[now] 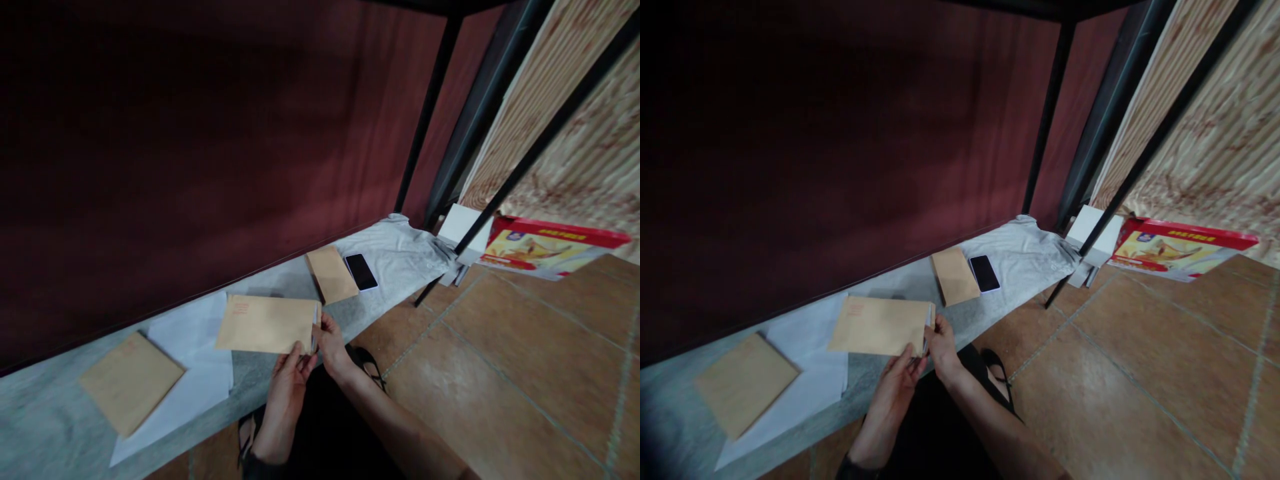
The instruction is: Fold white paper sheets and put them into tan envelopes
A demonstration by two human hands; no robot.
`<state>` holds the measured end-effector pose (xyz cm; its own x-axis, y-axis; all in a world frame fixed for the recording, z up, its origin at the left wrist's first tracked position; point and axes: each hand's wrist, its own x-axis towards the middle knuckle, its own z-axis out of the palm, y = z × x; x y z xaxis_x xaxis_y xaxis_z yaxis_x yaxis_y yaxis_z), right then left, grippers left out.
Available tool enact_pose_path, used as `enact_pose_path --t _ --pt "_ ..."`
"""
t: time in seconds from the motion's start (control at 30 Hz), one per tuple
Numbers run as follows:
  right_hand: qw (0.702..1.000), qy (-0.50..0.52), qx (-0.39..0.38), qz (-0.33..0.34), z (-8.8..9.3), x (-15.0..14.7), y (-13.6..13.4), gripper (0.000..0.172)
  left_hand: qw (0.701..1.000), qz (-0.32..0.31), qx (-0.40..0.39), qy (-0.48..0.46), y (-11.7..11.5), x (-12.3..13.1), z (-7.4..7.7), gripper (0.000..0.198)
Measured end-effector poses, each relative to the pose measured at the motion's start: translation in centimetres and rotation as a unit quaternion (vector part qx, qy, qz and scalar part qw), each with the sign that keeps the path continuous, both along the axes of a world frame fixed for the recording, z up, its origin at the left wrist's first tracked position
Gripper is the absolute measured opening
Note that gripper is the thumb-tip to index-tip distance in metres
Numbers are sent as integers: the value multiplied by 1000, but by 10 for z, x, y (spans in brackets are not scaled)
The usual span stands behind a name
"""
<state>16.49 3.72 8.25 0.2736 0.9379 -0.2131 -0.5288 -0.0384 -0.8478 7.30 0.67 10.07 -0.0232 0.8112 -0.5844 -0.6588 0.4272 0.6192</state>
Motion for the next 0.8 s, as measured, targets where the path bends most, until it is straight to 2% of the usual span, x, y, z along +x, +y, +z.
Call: enact_pose_path --t 0.43,0.63,0.8 --pt "1000 -3 -19 8 -14 -4 1 34 1000 2 0 -14 2 -1 -15 27" --pt "999 28 -15 0 -20 -7 1 29 998 -48 42 -8 4 -4 -26 33" --pt "999 28 -24 1 -25 -7 1 27 992 -77 93 39 7 -9 -41 36"
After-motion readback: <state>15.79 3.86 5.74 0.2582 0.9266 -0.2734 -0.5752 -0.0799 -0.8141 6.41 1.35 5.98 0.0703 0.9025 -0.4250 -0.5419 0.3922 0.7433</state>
